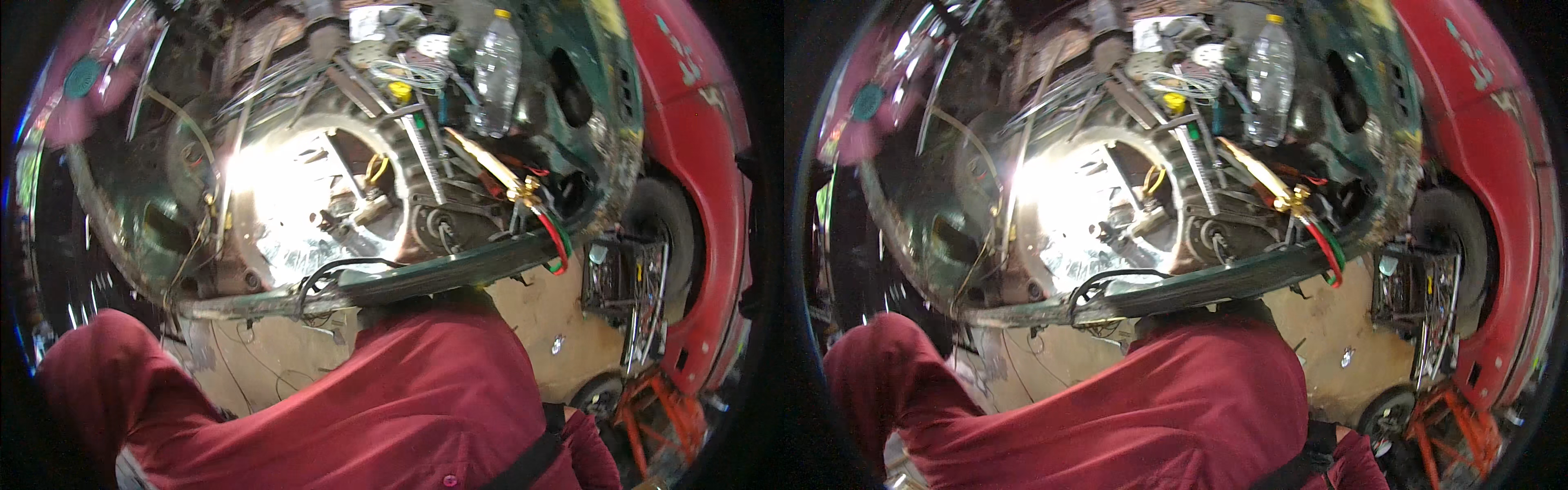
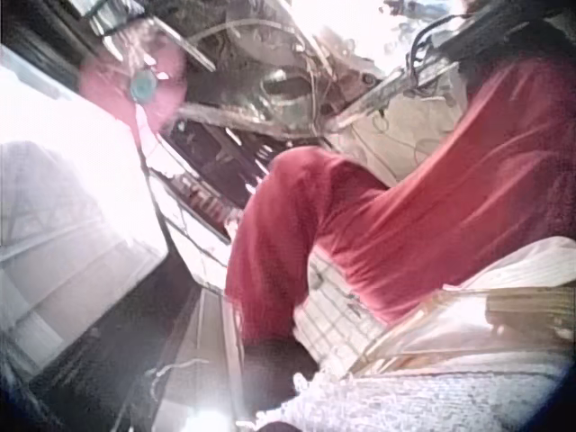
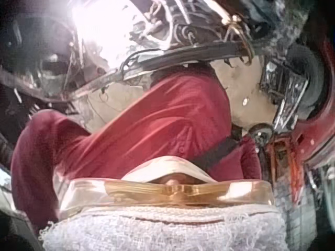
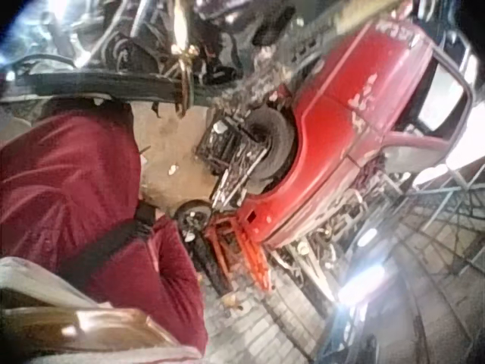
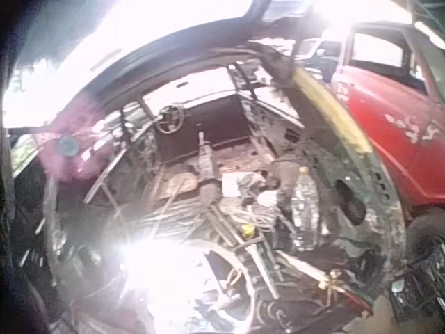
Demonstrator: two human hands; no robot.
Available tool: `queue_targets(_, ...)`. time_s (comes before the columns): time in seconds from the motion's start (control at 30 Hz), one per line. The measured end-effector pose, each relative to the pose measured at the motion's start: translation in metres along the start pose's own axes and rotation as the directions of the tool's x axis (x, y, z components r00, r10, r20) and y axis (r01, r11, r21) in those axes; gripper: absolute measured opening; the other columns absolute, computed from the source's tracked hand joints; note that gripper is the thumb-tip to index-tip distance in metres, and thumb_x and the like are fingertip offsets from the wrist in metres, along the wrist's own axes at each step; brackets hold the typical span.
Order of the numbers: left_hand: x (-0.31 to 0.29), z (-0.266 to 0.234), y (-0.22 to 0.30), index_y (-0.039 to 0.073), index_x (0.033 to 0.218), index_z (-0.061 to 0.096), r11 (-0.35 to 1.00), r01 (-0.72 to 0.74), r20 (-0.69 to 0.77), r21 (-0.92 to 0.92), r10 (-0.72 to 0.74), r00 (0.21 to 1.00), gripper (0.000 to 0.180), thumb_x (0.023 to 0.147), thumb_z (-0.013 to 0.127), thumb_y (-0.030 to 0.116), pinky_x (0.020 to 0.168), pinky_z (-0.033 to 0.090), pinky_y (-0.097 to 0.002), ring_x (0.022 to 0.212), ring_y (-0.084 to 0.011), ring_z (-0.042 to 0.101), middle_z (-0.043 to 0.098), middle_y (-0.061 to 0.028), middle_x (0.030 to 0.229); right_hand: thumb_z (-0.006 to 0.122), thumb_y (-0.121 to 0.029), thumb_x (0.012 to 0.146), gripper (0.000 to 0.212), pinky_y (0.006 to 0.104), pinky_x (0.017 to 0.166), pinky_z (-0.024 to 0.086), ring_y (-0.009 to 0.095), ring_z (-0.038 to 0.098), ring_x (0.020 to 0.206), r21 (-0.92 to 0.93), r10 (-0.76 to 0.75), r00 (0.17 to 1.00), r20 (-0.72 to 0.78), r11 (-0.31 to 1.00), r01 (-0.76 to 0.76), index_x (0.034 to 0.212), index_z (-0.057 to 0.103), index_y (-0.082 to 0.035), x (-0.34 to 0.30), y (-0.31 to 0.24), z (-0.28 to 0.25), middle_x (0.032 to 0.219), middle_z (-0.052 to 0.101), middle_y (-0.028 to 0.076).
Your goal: The person uses a welding torch to heat and weld a section of a car's inner body panel. They repeatedly apply the torch to the metal surface, then use a hammer to tap and shape the area. The process involves alternating between heating and hammering to adjust the panel's contour.
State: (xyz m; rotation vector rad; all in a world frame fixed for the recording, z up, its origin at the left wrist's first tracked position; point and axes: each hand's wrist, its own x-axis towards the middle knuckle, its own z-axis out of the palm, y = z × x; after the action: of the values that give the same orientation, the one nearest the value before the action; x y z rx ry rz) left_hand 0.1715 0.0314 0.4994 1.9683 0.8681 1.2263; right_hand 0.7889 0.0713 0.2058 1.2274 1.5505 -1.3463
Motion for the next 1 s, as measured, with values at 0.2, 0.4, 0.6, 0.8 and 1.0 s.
queue_targets(0.2, -0.045, 0.07, 0.022, 0.013, 0.121, 0.077, 0.991, -0.133, -0.127, 0.007, 0.133, 0.983, 0.03, 0.1, 0.077, 0.035, 0.09, 0.057, -0.0383, 0.106, -0.024, 0.074, 0.075, -0.0082, 0.116, 0.062, -0.024, 0.098, 0.033, 0.0492, 0.096, 0.061, 0.041, 0.076, 0.108, -0.091, 0.008, 1.0, 0.02, 0.996, -0.006, 0.122, 0.078, -0.009, 0.015, -0.008, -0.008, 0.118, 0.079, 0.02)
queue_targets(0.4, -0.063, 0.098, 0.047, 0.016, 0.119, 0.078, 0.984, -0.155, -0.216, 0.089, 0.171, 0.961, 0.029, 0.099, 0.076, 0.037, 0.088, 0.056, -0.0385, 0.105, -0.0228, 0.073, 0.075, -0.0055, 0.116, 0.061, -0.025, 0.098, 0.034, 0.0493, 0.097, 0.061, 0.041, 0.076, 0.108, -0.183, -0.02, 0.999, 0.039, 0.983, 0.026, 0.123, 0.078, -0.01, 0.028, -0.015, -0.026, 0.118, 0.08, 0.02)
queue_targets(0.6, -0.07, 0.108, 0.055, 0.019, 0.117, 0.078, 0.973, -0.201, -0.239, 0.111, 0.222, 0.945, 0.028, 0.098, 0.075, 0.039, 0.085, 0.054, -0.0387, 0.104, -0.0217, 0.072, 0.075, -0.0029, 0.116, 0.061, -0.026, 0.098, 0.034, 0.0494, 0.097, 0.061, 0.041, 0.076, 0.108, -0.217, -0.036, 0.999, 0.036, 0.975, 0.043, 0.123, 0.078, -0.01, 0.035, -0.021, -0.031, 0.117, 0.08, 0.02)
queue_targets(0.8, -0.069, 0.102, 0.049, 0.021, 0.115, 0.079, 0.972, -0.205, -0.262, 0.118, 0.23, 0.937, 0.027, 0.097, 0.075, 0.042, 0.083, 0.053, -0.0389, 0.103, -0.0205, 0.071, 0.075, -0.0003, 0.116, 0.061, -0.028, 0.098, 0.035, 0.0494, 0.097, 0.061, 0.04, 0.076, 0.108, -0.238, -0.037, 0.998, 0.048, 0.97, 0.047, 0.123, 0.078, -0.011, 0.04, -0.022, -0.036, 0.117, 0.08, 0.019)
queue_targets(1.0, -0.066, 0.106, 0.033, 0.024, 0.113, 0.08, 0.968, -0.223, -0.296, 0.114, 0.247, 0.923, 0.026, 0.096, 0.074, 0.044, 0.081, 0.052, -0.0391, 0.103, -0.0194, 0.07, 0.074, 0.0024, 0.116, 0.061, -0.029, 0.099, 0.035, 0.0495, 0.097, 0.06, 0.04, 0.076, 0.108, -0.325, -0.035, 0.987, 0.156, 0.942, 0.084, 0.123, 0.078, -0.011, 0.039, -0.018, -0.056, 0.117, 0.08, 0.019)
